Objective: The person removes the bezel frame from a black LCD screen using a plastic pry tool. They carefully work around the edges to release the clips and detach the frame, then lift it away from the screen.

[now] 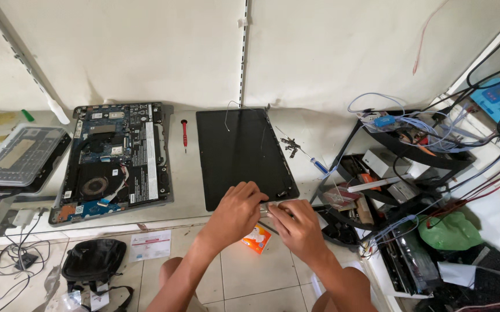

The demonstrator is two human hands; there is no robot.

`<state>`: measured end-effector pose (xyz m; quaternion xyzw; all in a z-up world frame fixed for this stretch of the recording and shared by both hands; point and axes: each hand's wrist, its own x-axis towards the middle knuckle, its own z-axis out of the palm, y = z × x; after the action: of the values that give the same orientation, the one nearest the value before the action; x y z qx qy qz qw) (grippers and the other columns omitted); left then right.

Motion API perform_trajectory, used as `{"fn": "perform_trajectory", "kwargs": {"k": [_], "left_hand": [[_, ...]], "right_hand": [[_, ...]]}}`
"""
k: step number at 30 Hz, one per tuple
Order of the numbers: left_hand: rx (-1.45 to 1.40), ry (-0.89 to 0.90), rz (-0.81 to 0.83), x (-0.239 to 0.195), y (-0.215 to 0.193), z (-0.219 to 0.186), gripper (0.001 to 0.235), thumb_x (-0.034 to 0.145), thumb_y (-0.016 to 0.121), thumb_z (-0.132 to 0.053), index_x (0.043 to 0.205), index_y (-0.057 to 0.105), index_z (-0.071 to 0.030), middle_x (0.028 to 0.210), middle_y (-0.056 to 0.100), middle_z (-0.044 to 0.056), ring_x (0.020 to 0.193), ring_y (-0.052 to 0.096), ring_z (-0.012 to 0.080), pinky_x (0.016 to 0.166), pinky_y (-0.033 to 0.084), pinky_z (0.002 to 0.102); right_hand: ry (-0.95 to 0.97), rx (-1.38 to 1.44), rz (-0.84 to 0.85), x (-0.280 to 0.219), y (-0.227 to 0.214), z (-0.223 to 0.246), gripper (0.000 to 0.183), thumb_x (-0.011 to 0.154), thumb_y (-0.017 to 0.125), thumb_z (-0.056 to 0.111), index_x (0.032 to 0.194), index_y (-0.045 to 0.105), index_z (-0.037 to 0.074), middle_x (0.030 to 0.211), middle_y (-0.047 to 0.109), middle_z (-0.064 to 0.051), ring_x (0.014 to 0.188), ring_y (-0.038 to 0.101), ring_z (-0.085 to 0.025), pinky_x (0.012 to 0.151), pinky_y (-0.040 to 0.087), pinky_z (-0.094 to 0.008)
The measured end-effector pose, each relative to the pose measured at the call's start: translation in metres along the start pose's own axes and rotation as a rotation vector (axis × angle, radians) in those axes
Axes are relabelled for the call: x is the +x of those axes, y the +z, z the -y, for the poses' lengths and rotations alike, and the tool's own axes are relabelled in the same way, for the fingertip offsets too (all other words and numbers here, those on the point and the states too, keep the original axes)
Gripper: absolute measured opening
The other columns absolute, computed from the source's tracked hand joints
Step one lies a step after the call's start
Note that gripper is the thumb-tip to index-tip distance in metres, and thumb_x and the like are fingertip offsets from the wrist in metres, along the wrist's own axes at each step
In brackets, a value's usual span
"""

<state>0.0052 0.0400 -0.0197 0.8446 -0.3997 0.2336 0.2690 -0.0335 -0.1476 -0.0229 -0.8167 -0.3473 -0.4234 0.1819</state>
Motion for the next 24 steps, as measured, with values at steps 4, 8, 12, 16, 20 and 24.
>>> {"fn": "perform_trajectory", "kwargs": {"k": [4,8,12,16,20,24], "left_hand": [[0.039,-0.008,0.018,0.002,0.013,0.000,0.023,0.084,0.053,0.004,0.103,0.065,-0.002,0.094,0.053,0.008,0.078,0.050,0.0258,0.065,0.042,0.039],[0.079,-0.056,0.056,0.007,0.032,0.002,0.028,0.076,0.052,0.008,0.100,0.063,-0.002,0.093,0.053,0.011,0.079,0.050,0.0283,0.069,0.043,0.039],[0.238,0.105,0.013,0.011,0.051,0.015,0.020,0.075,0.049,0.012,0.070,0.064,0.000,0.087,0.062,0.009,0.078,0.048,0.0271,0.067,0.041,0.038],[0.004,-0.114,0.131,0.021,0.050,0.021,0.018,0.088,0.043,-0.004,0.086,0.061,-0.003,0.087,0.062,0.008,0.081,0.052,0.0260,0.079,0.043,0.039],[-0.022,-0.182,0.209,0.029,0.047,0.020,0.019,0.089,0.041,-0.010,0.083,0.059,-0.007,0.085,0.058,0.006,0.079,0.051,0.0245,0.078,0.042,0.037],[-0.038,-0.213,0.226,0.036,0.048,0.017,0.026,0.087,0.049,-0.011,0.101,0.070,-0.007,0.090,0.058,0.007,0.087,0.056,0.0274,0.074,0.048,0.040]], "right_hand": [[0.022,0.007,0.000,-0.019,0.003,-0.004,0.038,0.089,0.068,-0.003,0.124,0.060,0.009,0.094,0.058,-0.007,0.079,0.057,-0.023,0.073,0.046,-0.038],[0.110,0.093,-0.030,-0.028,0.010,-0.009,0.040,0.088,0.068,-0.005,0.125,0.063,0.011,0.097,0.056,-0.009,0.080,0.055,-0.023,0.072,0.050,-0.033],[0.209,0.164,-0.055,-0.029,0.012,-0.007,0.035,0.089,0.065,-0.006,0.119,0.067,0.012,0.095,0.056,-0.007,0.079,0.055,-0.022,0.071,0.049,-0.032],[0.201,0.183,-0.059,-0.029,0.011,-0.004,0.043,0.090,0.063,-0.007,0.127,0.062,0.015,0.096,0.055,-0.007,0.082,0.055,-0.022,0.074,0.050,-0.032],[0.266,0.166,-0.076,-0.026,0.010,0.005,0.040,0.088,0.063,-0.009,0.124,0.063,0.009,0.097,0.056,-0.009,0.085,0.058,-0.021,0.075,0.051,-0.031],[0.415,0.173,-0.206,-0.018,0.008,0.020,0.023,0.086,0.067,-0.003,0.108,0.071,0.002,0.098,0.067,-0.007,0.084,0.067,-0.016,0.073,0.057,-0.026]]}}
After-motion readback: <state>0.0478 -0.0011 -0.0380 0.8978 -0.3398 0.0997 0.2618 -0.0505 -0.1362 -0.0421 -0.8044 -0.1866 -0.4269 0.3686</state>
